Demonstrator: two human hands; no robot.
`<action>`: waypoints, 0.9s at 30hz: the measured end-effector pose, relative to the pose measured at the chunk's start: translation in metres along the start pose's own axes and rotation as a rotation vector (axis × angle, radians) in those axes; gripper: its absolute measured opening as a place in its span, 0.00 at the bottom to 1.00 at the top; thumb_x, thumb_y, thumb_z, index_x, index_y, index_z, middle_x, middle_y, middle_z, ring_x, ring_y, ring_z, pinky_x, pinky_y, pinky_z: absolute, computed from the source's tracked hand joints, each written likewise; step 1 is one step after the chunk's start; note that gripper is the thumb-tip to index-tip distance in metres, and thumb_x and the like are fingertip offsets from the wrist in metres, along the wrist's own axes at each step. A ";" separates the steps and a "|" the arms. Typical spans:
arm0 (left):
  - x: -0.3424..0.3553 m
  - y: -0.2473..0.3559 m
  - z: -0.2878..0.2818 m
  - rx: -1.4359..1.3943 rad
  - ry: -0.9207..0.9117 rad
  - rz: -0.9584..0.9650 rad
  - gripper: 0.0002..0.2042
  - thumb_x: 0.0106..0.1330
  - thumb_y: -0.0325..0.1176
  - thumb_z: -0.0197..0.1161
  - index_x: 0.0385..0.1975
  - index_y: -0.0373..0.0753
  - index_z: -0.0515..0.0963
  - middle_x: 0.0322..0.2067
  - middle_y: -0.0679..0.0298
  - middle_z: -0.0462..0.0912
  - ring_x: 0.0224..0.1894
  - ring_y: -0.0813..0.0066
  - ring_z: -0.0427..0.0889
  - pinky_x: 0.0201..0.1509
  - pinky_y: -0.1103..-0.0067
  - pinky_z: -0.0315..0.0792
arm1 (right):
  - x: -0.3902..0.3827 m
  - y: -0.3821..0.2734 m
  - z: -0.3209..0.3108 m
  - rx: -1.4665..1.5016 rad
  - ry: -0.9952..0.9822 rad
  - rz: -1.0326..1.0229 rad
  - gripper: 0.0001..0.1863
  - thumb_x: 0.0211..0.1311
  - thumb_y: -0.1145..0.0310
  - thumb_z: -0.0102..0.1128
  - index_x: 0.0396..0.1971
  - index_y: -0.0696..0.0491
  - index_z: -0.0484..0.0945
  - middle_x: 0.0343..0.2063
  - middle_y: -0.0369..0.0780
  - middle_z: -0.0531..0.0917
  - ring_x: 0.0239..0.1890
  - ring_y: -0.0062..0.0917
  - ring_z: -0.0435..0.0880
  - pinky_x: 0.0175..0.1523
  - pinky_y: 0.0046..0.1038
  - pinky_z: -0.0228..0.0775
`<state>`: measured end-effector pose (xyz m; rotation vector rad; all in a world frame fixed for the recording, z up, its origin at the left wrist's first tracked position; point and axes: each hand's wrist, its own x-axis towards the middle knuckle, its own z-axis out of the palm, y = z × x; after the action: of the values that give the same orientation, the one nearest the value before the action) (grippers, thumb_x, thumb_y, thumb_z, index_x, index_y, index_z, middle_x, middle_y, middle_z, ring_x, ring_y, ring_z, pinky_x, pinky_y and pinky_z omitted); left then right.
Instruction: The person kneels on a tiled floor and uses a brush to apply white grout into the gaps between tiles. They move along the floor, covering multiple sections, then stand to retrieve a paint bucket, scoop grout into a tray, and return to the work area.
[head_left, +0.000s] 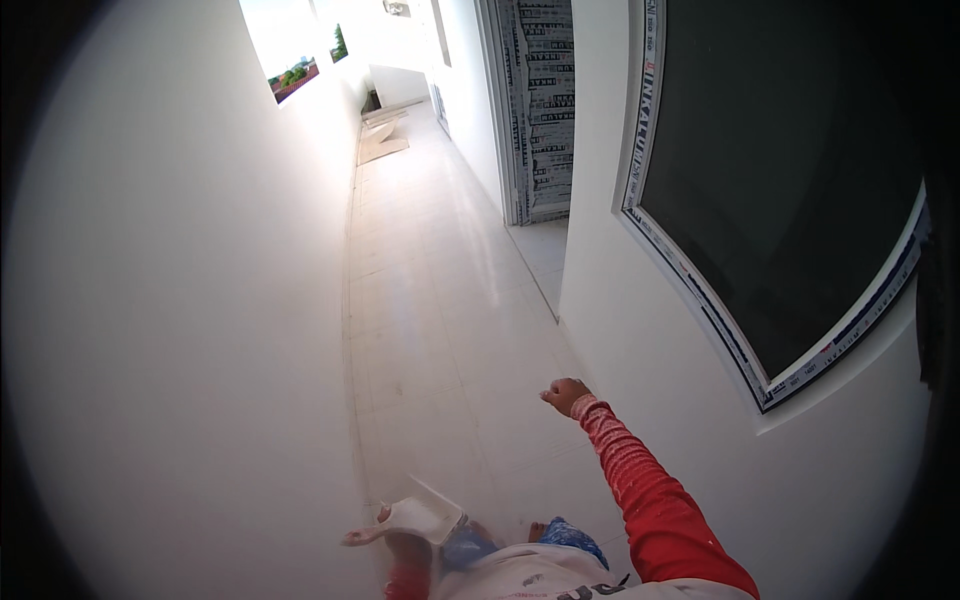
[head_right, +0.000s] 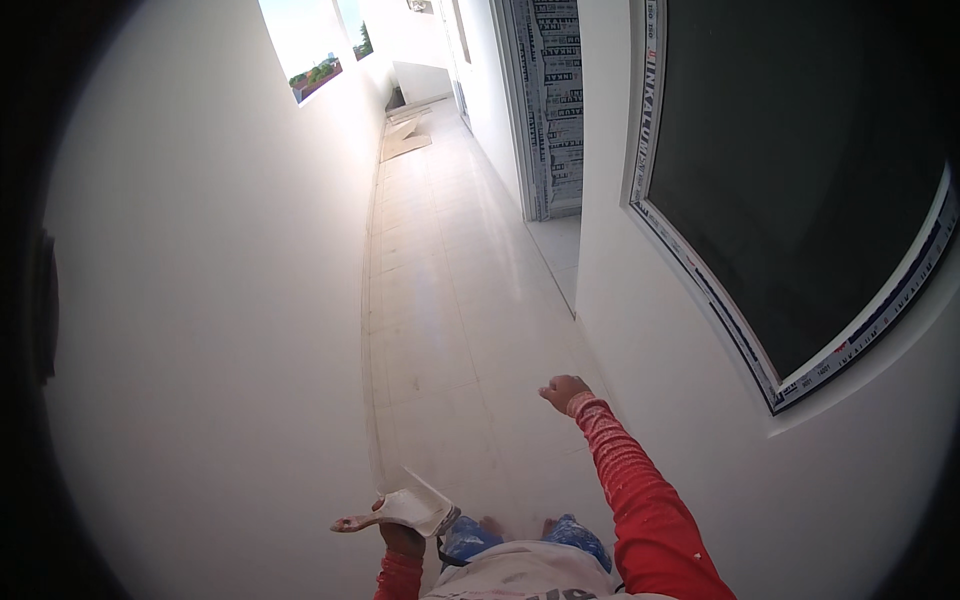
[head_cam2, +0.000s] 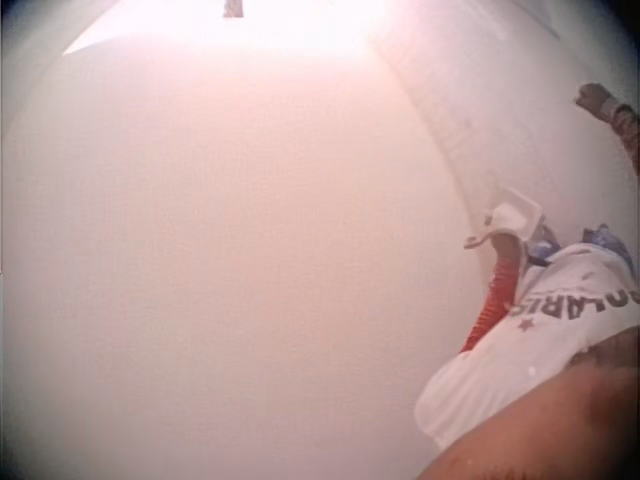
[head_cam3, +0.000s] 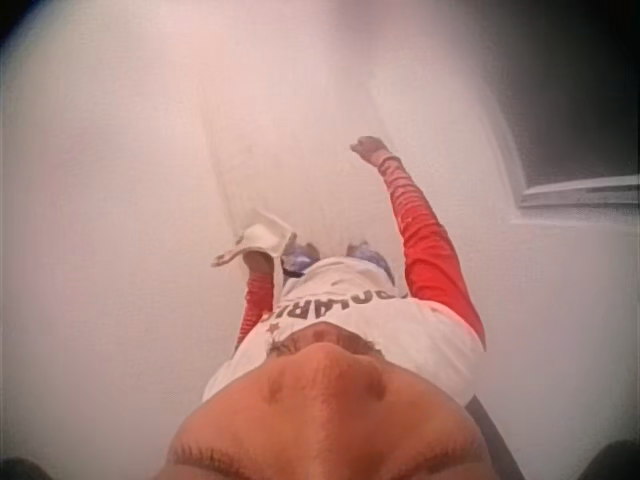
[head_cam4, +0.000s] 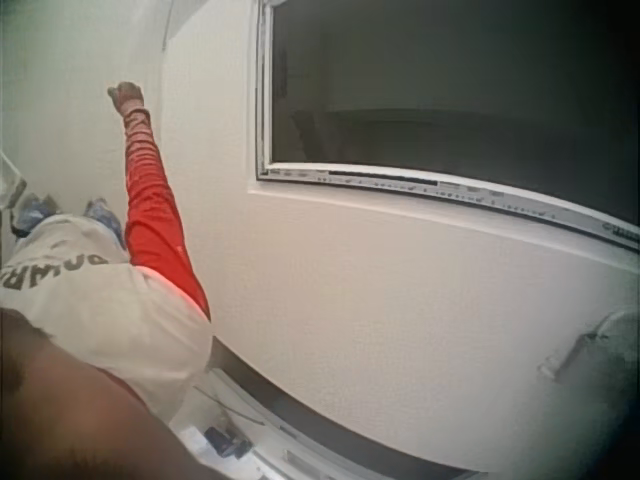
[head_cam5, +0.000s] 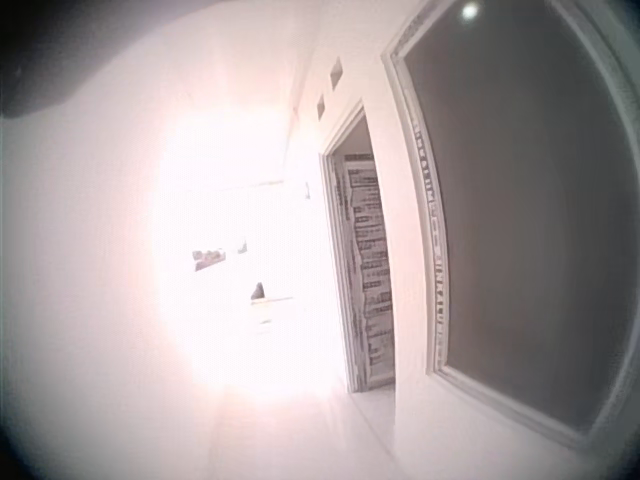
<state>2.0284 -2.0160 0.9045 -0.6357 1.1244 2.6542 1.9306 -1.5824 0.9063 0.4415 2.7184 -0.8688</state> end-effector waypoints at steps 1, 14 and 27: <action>0.022 0.002 0.008 -0.010 0.010 0.006 0.19 0.69 0.54 0.50 0.45 0.45 0.75 0.42 0.66 0.81 0.50 0.67 0.79 0.58 0.67 0.72 | 0.033 -0.042 -0.020 0.034 0.005 -0.113 0.24 0.62 0.48 0.56 0.35 0.56 0.82 0.35 0.46 0.85 0.40 0.41 0.83 0.48 0.41 0.73; 0.378 0.086 0.144 -0.011 -0.151 -0.027 0.19 0.68 0.53 0.50 0.44 0.44 0.75 0.42 0.66 0.81 0.49 0.67 0.79 0.58 0.68 0.72 | 0.196 0.015 0.085 -0.523 -0.695 0.398 0.21 0.62 0.55 0.57 0.51 0.49 0.81 0.52 0.44 0.82 0.57 0.42 0.78 0.62 0.40 0.70; 0.659 0.087 0.367 -0.011 -0.221 -0.140 0.18 0.69 0.52 0.49 0.43 0.45 0.75 0.42 0.67 0.81 0.48 0.67 0.79 0.57 0.68 0.73 | 0.281 0.139 0.074 0.409 -0.376 1.386 0.29 0.58 0.66 0.63 0.60 0.56 0.72 0.49 0.46 0.84 0.44 0.35 0.86 0.52 0.33 0.78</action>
<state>1.2981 -1.8076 0.8873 -0.3941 0.9681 2.5380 1.7325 -1.4607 0.6841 1.6913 1.2893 -0.8526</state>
